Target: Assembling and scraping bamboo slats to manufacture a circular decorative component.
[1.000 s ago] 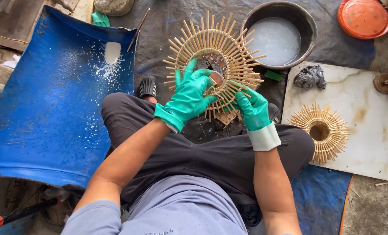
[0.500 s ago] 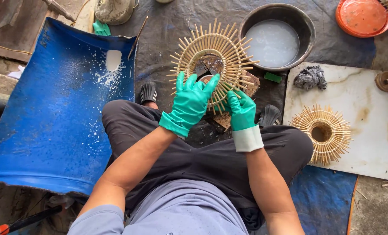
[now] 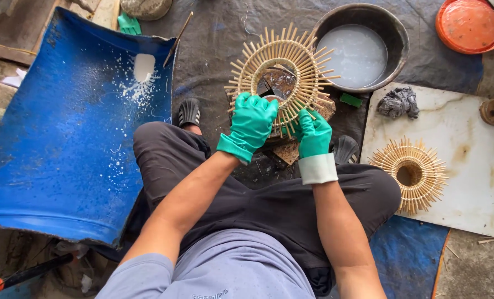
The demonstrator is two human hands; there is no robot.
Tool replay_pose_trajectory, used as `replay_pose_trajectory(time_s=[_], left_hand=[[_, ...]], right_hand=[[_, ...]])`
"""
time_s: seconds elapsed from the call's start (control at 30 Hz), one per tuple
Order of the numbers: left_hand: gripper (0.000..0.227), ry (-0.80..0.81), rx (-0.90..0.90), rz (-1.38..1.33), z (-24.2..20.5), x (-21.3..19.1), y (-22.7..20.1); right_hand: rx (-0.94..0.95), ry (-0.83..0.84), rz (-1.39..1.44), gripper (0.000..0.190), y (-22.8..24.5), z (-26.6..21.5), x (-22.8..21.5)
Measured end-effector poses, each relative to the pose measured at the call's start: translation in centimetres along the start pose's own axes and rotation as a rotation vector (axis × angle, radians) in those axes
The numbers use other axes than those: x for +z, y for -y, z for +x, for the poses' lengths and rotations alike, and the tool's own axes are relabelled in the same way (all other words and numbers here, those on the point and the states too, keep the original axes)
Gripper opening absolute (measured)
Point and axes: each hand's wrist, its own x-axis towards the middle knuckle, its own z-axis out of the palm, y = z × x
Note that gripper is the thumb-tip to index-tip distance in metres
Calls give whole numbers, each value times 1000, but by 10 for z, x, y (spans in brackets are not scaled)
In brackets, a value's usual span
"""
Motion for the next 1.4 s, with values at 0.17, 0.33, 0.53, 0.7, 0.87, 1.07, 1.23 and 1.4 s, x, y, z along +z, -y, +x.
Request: replay_pose_trajectory(time_s=[0.17, 0.33, 0.53, 0.7, 0.87, 1.07, 1.23, 1.4], left_hand=[[45, -34, -162, -308, -12, -15, 45], [77, 9, -658, -642, -62, 57, 129], [31, 449, -1173, -1620, -71, 89, 144], [22, 522, -1137, -1418, -65, 107, 137], [22, 598, -1205, -1394, -62, 103, 133], [27, 690, -1176, -1388, -70, 101, 123], [27, 694, -1185, -1407, -67, 99, 125], [30, 693, -1199, -1371, -68, 101, 121]], right_hand=[[161, 54, -141, 36, -38, 32, -46], [324, 167, -122, 40, -57, 50, -91], [475, 200, -432, 53, 32, 63, -38], [580, 208, -850, 57, 48, 84, -12], [584, 185, -963, 53, 32, 95, -9], [624, 211, -1016, 46, 41, 101, -15], [634, 167, -1046, 43, 44, 102, -6], [586, 149, -1019, 40, 50, 99, -4]])
